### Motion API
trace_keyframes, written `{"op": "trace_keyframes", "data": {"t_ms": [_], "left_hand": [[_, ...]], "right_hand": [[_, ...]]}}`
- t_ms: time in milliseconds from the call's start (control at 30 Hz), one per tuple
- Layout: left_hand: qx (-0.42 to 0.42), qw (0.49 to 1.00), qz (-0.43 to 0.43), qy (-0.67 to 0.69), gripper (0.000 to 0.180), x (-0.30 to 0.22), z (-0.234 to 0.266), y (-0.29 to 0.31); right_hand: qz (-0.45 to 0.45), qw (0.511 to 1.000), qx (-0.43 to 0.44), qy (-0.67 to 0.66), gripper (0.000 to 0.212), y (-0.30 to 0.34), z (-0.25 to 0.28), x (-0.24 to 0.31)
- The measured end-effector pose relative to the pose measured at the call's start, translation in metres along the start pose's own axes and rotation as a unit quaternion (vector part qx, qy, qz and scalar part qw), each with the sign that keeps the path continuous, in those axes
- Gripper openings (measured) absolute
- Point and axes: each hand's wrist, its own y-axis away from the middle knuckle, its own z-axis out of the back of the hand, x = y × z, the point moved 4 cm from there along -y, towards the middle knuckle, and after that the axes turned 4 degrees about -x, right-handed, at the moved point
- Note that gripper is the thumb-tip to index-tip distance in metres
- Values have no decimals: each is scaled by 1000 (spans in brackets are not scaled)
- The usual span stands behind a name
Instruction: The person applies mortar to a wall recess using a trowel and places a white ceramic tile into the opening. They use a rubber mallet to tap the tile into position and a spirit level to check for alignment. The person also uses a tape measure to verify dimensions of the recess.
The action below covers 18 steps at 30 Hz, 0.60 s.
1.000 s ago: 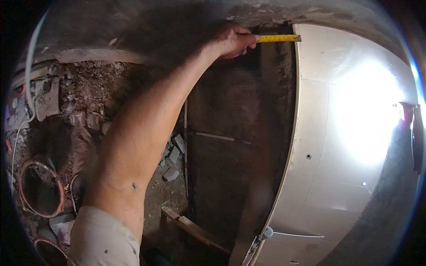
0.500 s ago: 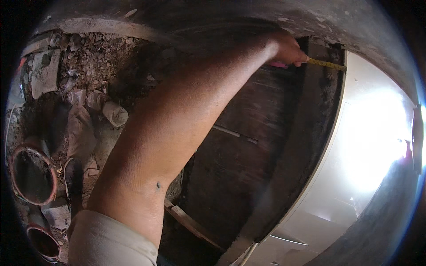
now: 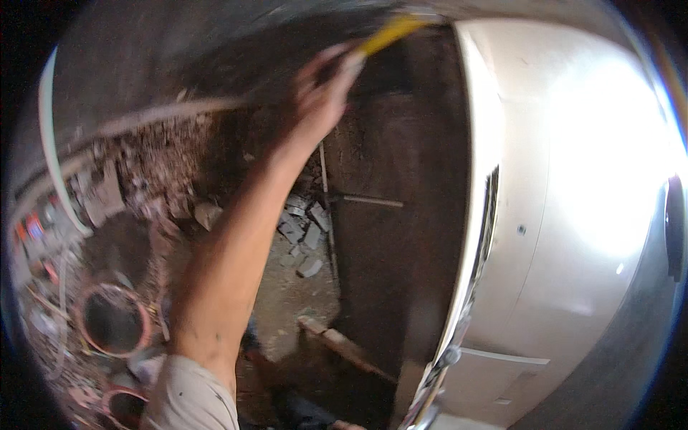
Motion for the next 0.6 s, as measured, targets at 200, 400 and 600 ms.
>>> {"op": "trace_keyframes", "data": {"t_ms": [200, 400, 600], "left_hand": [[-124, 866, 477, -85, 37, -77, 100, 257], [-12, 668, 740, -77, 65, -272, 90, 441], [187, 678, 711, -21, 86, -325, -33, 420]], "right_hand": [[337, 940, 29, 42, 58, 14, 1, 70], [420, 900, -12, -118, 83, 74, 0, 134], [505, 825, -81, -239, 82, 128, 50, 100]]}}
